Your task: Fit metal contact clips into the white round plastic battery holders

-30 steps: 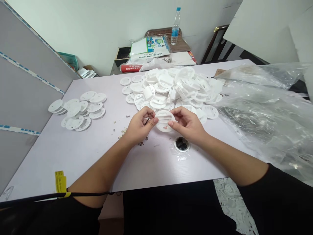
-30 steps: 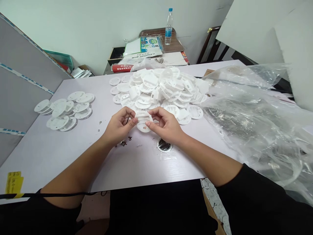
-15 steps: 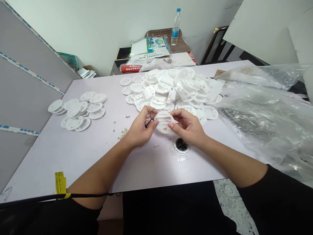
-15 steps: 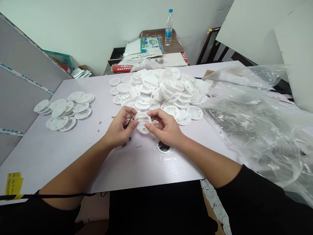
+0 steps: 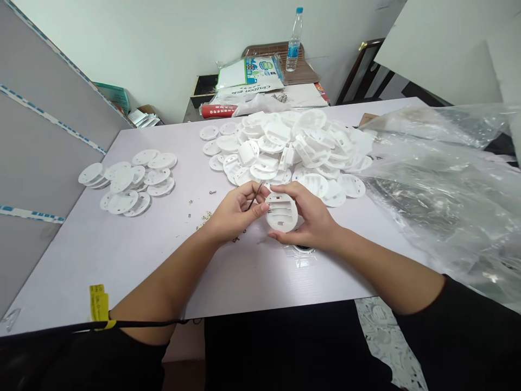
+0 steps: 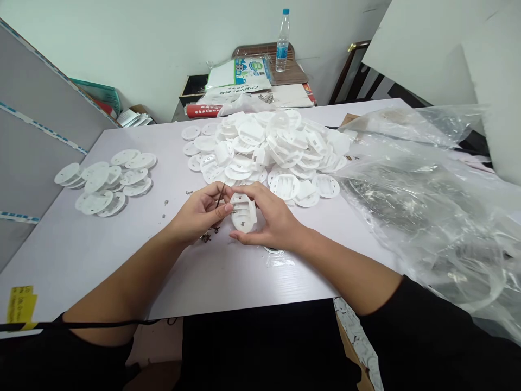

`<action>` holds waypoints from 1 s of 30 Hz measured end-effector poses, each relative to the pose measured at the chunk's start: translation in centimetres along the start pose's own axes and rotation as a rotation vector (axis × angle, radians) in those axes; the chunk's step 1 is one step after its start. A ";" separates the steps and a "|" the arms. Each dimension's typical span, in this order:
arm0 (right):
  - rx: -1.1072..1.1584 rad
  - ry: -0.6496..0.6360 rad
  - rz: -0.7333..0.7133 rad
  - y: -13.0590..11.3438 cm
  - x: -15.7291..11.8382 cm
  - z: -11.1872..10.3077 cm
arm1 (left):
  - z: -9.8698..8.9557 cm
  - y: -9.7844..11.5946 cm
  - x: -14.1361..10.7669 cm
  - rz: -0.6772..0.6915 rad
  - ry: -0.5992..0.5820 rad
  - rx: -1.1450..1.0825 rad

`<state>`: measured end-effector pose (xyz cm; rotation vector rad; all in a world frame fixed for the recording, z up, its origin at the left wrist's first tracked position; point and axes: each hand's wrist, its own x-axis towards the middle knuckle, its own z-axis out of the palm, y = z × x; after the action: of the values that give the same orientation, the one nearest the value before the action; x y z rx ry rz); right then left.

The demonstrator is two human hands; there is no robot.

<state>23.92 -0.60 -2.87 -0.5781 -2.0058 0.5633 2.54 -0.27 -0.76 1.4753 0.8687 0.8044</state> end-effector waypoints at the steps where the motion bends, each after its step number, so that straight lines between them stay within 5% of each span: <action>1: -0.004 -0.004 -0.020 0.1 0.0 0.0 | 0.0 0.0 0.0 -0.017 0.015 0.000; 9: -0.073 -0.060 -0.039 0.5 -0.3 0.5 | 0.6 0.4 0.1 -0.070 0.010 0.120; 14: -0.084 -0.068 0.010 0.5 -0.5 0.2 | 0.5 0.5 -0.3 -0.025 0.010 0.430; 20: -0.193 -0.253 0.262 0.7 -0.9 -0.3 | -1.0 0.9 -0.6 -0.012 0.002 0.905; 23: -0.176 -0.364 0.378 0.6 -1.0 -0.2 | -1.6 0.3 -0.4 0.047 -0.092 1.032; 26: -0.151 -0.388 0.415 0.7 -1.0 0.1 | -1.7 -0.5 -0.3 0.118 -0.163 1.094; 30: -0.147 -0.371 0.395 0.9 -1.2 0.3 | -1.6 -1.1 -0.3 0.153 -0.115 1.115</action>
<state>24.33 -0.66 -4.37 -1.0350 -2.3082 0.8104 0.95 0.31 -1.72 2.5467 1.2002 0.2932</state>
